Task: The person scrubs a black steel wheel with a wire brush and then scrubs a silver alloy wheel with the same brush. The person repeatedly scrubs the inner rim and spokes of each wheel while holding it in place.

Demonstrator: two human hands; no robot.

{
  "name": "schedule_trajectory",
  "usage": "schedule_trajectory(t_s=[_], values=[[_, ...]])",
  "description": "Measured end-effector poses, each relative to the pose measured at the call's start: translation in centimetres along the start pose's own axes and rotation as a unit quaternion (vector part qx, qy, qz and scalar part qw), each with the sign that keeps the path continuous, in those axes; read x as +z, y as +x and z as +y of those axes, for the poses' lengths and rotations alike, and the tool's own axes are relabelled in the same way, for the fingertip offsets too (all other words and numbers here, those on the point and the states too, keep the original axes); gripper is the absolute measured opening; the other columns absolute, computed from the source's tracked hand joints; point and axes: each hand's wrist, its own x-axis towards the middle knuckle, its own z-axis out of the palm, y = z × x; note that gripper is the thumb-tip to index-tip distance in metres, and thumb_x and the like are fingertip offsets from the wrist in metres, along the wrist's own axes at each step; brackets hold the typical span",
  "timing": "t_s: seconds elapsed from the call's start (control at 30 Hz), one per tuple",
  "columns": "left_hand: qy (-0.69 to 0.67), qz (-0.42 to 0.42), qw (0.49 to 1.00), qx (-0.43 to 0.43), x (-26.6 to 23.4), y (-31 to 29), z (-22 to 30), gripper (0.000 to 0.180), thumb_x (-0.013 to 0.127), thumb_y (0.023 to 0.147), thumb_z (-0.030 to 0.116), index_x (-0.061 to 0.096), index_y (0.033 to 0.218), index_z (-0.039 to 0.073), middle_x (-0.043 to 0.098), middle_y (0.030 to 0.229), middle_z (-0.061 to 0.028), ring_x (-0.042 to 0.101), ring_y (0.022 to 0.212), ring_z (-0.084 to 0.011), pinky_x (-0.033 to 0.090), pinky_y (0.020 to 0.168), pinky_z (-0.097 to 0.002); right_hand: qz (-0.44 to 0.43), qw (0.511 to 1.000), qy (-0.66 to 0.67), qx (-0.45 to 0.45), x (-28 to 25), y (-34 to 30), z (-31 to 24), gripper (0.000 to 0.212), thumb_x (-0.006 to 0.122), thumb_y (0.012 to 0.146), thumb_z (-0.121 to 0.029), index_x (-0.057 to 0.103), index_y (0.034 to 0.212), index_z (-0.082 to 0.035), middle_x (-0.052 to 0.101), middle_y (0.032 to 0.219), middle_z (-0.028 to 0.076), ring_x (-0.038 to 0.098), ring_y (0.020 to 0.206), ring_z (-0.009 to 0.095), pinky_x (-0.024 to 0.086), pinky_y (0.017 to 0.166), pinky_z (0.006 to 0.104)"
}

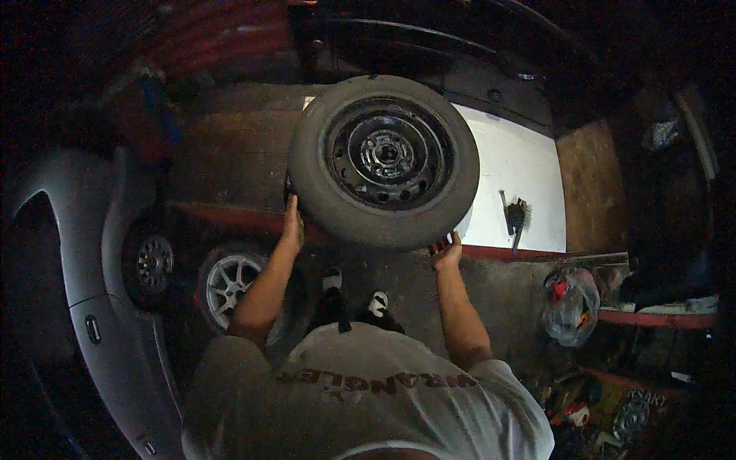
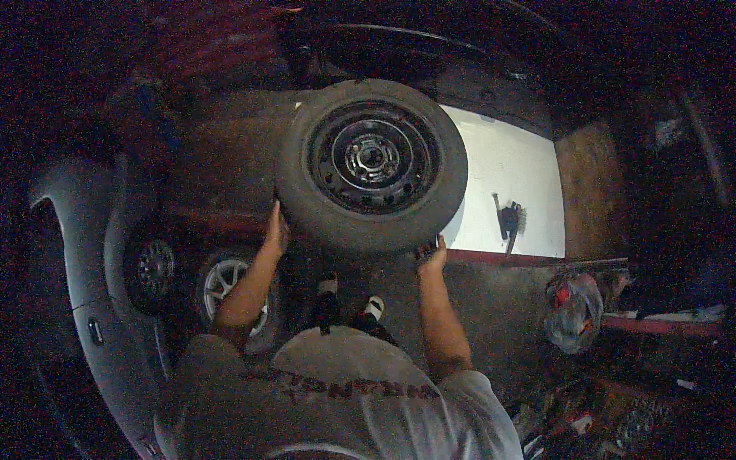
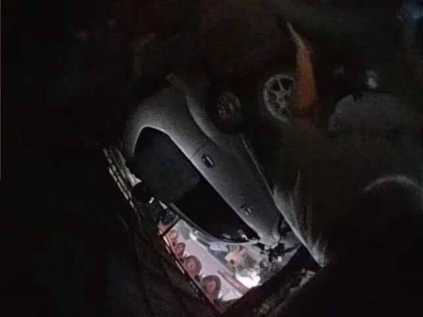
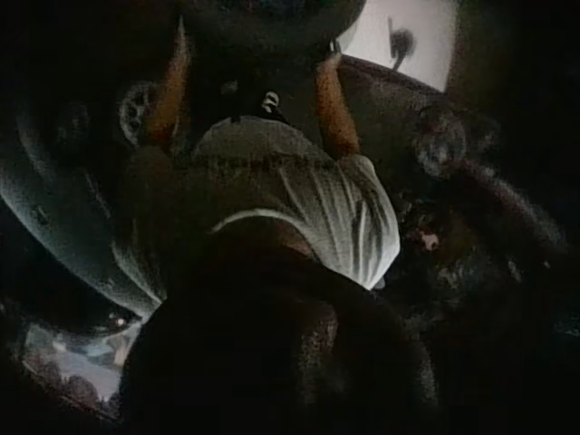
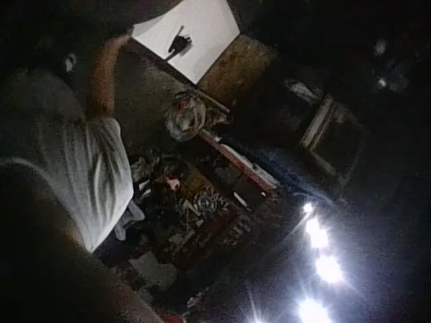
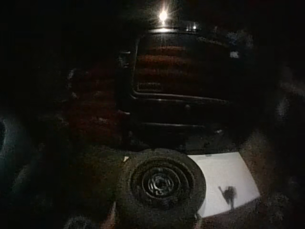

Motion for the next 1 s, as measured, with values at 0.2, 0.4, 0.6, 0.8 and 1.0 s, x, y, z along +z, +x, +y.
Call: schedule_trajectory(t_s=[0.2,0.4,0.6,0.8,1.0], values=[[0.091,0.008,0.975,0.204,4.9,-3.6,2.3,0.058,0.059,0.094,0.028,0.04,0.143,0.003,0.04,0.147,-0.0131,0.036,0.135,-0.0268,0.026,0.113,-0.0383,-0.033,0.994,-0.024,-0.098,-1.5,-0.7,-3.3,0.06,0.059,0.091,-0.042,0.041,0.142,-0.017,0.044,0.143,0.009,0.044,0.127,0.029,0.035,0.103,0.0482],[0.221,0.006,0.909,0.353,6.0,-5.4,1.6,0.058,0.061,0.093,0.02,0.04,0.142,0.0,0.043,0.144,-0.0166,0.039,0.134,-0.0278,0.028,0.112,-0.0369,-0.096,0.978,-0.092,-0.159,-0.7,-2.0,-4.7,0.05,0.061,0.091,-0.031,0.047,0.138,-0.018,0.052,0.135,0.006,0.051,0.121,0.026,0.041,0.095,0.0465],[0.195,-0.042,0.921,0.334,6.7,-5.7,0.6,0.057,0.063,0.091,0.019,0.042,0.14,0.0,0.045,0.141,-0.0192,0.04,0.133,-0.0294,0.028,0.112,-0.0374,-0.187,0.931,-0.19,-0.248,2.0,-2.4,-6.3,0.045,0.065,0.091,-0.021,0.053,0.133,-0.012,0.059,0.123,0.005,0.056,0.108,0.017,0.047,0.083,0.0325],[0.329,-0.11,0.879,0.326,9.5,-7.0,4.7,0.053,0.063,0.09,0.018,0.045,0.138,0.001,0.049,0.137,-0.0205,0.044,0.13,-0.03,0.03,0.111,-0.038,-0.272,0.853,-0.334,-0.296,3.9,-2.5,-7.8,0.05,0.066,0.091,-0.017,0.049,0.138,-0.012,0.057,0.129,0.009,0.053,0.118,0.019,0.041,0.099,0.0315],[0.325,-0.163,0.869,0.335,11.7,-6.3,6.7,0.052,0.061,0.09,0.016,0.046,0.138,0.002,0.049,0.138,-0.0183,0.043,0.132,-0.0294,0.029,0.112,-0.0385,-0.309,0.832,-0.325,-0.327,4.5,-2.0,-6.6,0.054,0.069,0.091,-0.017,0.047,0.14,-0.01,0.052,0.134,0.008,0.051,0.118,0.019,0.042,0.1,0.031]])
